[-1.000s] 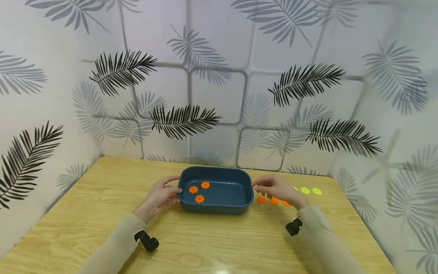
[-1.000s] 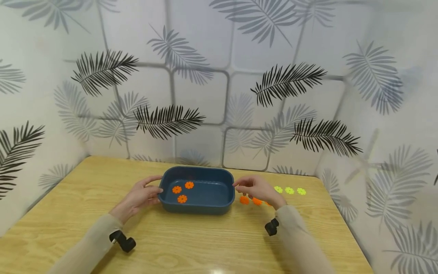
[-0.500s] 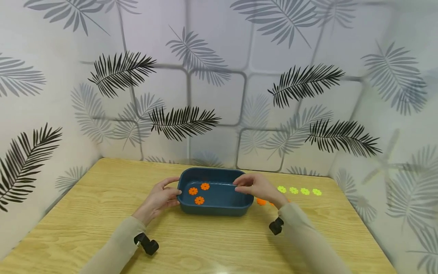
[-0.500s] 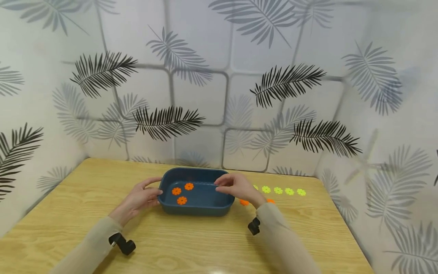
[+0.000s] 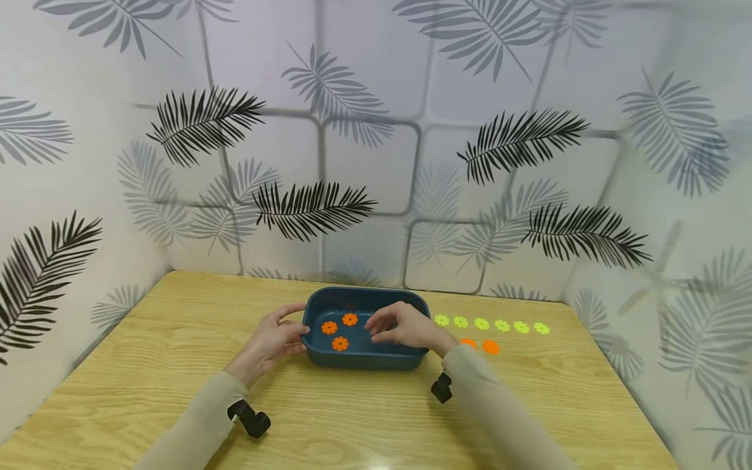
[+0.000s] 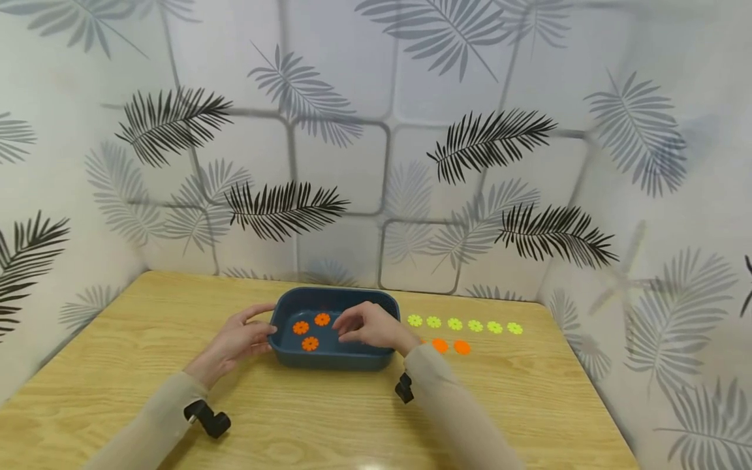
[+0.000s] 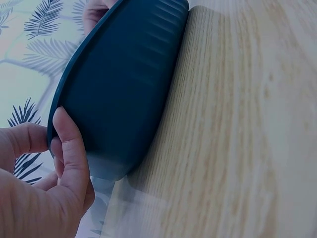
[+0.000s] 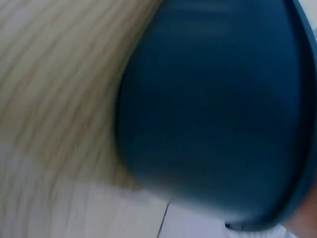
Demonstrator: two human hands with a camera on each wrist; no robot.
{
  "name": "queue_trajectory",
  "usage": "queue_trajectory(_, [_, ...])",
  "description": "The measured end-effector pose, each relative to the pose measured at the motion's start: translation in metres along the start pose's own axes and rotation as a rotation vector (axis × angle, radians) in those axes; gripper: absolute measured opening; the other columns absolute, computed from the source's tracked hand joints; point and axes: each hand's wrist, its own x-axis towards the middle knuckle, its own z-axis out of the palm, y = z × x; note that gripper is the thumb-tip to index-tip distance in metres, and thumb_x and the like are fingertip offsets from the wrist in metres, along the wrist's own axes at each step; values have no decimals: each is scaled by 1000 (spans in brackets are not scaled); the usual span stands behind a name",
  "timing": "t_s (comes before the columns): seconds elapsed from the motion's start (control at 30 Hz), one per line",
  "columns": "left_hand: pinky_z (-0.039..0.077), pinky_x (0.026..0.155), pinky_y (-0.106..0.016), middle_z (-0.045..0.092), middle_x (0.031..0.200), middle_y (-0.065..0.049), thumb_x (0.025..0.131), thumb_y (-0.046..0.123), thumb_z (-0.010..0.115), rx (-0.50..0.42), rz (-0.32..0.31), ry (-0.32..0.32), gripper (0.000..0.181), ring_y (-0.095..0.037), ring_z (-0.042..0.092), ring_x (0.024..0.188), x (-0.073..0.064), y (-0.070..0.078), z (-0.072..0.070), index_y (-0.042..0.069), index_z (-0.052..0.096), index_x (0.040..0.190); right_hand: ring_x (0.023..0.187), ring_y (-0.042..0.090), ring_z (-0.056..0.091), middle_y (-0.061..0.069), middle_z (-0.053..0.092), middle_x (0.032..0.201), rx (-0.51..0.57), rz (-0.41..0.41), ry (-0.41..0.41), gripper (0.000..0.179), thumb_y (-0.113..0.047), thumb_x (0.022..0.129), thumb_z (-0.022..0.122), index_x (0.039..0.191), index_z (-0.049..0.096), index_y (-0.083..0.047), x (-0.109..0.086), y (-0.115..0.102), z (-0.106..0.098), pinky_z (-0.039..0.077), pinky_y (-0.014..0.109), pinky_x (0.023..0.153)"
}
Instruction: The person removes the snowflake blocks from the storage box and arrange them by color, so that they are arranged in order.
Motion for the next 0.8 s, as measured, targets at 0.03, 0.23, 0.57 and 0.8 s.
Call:
queue_trajectory(0.03, [58, 62, -25, 63, 95, -8, 92, 2, 61, -1, 0, 0, 60, -15, 63, 68, 0, 0, 0, 14, 42, 147, 86, 10, 67, 3, 72, 101, -3, -9, -12, 25, -16, 90, 72, 113, 71, -6, 2, -2, 2, 56, 26, 71])
queue_trajectory(0.23, [58, 63, -25, 63, 101, -12, 92, 2, 60, 2, 2, 0, 59, -15, 62, 69, 0, 1, 1, 14, 41, 147, 90, 12, 66, 9, 71, 109, 0, -26, -71, 27, -12, 90, 71, 115, 70, -4, 15, -8, 13, 55, 24, 82])
queue_trajectory(0.57, [58, 64, -26, 63, 102, -13, 92, 2, 61, 7, 7, 0, 60, -15, 63, 71, 0, 1, 0, 13, 41, 148, 90, 11, 66, 8, 70, 114, -47, -45, -139, 29, -10, 90, 70, 119, 70, -7, 38, -9, 29, 54, 22, 84])
queue_trajectory(0.8, [58, 65, -26, 63, 100, -12, 92, 2, 60, 8, 3, -8, 59, -15, 62, 70, -2, 2, 1, 13, 41, 148, 95, 14, 62, 4, 57, 122, -115, -11, -214, 32, -6, 94, 64, 124, 68, -14, 43, -10, 38, 51, 22, 84])
